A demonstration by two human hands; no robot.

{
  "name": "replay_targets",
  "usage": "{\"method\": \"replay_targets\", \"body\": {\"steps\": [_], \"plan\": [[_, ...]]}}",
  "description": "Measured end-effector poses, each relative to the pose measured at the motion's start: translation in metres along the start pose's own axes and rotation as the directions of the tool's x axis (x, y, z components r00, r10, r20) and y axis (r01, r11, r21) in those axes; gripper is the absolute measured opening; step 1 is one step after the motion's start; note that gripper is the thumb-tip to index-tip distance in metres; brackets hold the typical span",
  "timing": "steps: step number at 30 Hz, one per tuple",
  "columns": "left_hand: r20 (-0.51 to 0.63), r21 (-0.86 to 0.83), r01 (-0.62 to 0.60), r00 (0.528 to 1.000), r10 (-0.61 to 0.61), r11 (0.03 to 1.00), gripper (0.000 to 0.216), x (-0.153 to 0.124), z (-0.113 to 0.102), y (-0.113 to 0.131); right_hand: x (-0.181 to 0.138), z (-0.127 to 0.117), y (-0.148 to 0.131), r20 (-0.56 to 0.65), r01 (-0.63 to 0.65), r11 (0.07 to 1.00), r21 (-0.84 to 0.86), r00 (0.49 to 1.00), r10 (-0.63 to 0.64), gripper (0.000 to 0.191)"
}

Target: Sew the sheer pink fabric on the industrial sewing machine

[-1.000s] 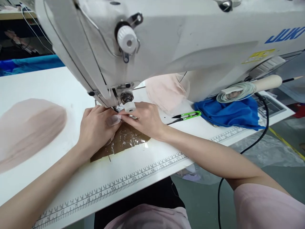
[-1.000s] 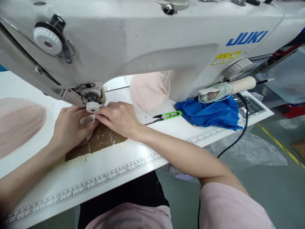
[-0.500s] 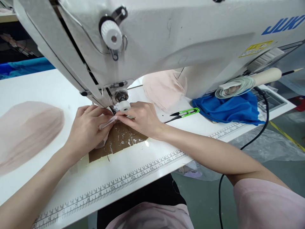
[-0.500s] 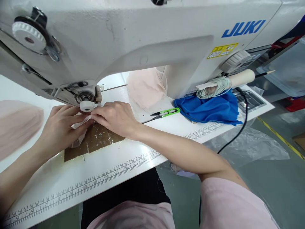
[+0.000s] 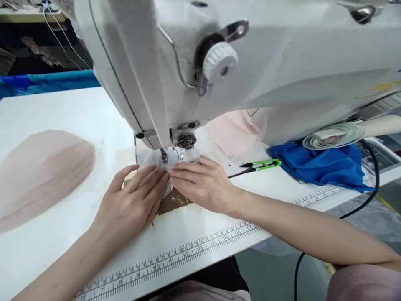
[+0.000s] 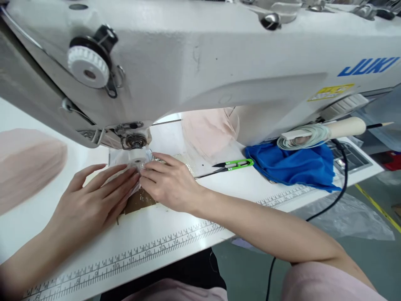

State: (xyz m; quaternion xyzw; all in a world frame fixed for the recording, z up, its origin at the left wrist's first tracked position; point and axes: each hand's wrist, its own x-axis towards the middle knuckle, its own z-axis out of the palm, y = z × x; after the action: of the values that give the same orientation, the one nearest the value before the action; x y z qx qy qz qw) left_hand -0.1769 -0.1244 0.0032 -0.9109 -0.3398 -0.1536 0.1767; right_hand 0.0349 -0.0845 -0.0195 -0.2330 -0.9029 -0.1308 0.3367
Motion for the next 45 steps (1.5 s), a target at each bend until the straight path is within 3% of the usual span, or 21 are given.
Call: {"method": "replay_targets", "body": {"steps": [45], "plan": [[-0.004, -0.043, 0.038, 0.999, -0.039, 0.998, 0.033, -0.0014, 0.005, -0.0052, 0.0023, 0.0076, 0.0022, 0.007, -0.056, 0.998, 0.025, 0.998, 0.056, 0.024]]}}
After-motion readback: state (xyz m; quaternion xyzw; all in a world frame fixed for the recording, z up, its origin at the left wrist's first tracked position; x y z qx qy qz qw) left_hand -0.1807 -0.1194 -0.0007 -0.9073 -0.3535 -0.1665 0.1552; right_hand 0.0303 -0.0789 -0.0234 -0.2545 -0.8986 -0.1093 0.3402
